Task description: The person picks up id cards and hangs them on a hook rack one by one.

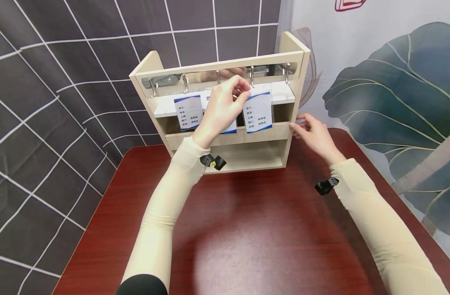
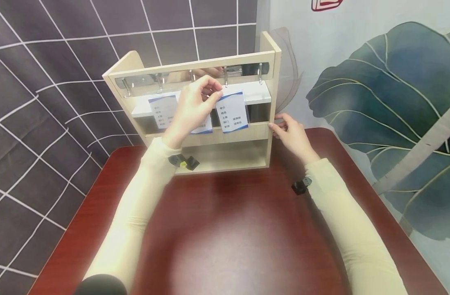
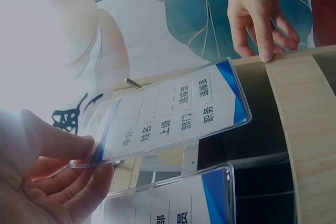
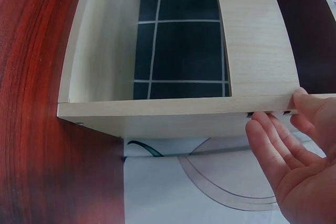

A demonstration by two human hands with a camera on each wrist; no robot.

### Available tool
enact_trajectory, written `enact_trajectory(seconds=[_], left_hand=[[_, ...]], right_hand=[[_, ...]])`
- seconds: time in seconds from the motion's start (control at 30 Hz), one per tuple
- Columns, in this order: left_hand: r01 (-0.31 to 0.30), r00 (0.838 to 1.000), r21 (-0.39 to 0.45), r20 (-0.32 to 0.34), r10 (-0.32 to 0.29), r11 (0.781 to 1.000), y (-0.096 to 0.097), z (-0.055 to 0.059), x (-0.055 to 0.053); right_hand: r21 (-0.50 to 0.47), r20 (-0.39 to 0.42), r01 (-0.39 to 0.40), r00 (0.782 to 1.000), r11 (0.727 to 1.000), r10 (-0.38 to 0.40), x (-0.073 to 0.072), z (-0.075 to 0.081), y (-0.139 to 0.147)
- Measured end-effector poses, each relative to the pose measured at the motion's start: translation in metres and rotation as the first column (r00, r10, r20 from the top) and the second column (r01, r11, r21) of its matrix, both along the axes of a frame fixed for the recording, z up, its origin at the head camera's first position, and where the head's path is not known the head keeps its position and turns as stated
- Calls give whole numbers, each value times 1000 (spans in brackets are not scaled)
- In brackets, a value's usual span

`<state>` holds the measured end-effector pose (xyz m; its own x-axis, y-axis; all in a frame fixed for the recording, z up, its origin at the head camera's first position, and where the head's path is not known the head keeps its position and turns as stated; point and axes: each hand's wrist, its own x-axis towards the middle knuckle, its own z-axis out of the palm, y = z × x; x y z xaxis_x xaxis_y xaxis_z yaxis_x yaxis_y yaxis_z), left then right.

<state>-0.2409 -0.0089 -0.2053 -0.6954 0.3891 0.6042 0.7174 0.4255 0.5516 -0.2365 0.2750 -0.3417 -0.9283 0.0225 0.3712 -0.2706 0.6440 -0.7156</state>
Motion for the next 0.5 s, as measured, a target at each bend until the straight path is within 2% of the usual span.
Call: enact_trajectory(seconds=[0.23,0.5], left_hand=[[-68,997,-66,-49,64,995,-1,7,-6],[-105,994,-154,-49,98,983,2,12,-10]], right_hand=[[9,4,4,1000,1000,-4,-1,1,-2],[12,4,6,1000,1000,-6,-1,0,-2]])
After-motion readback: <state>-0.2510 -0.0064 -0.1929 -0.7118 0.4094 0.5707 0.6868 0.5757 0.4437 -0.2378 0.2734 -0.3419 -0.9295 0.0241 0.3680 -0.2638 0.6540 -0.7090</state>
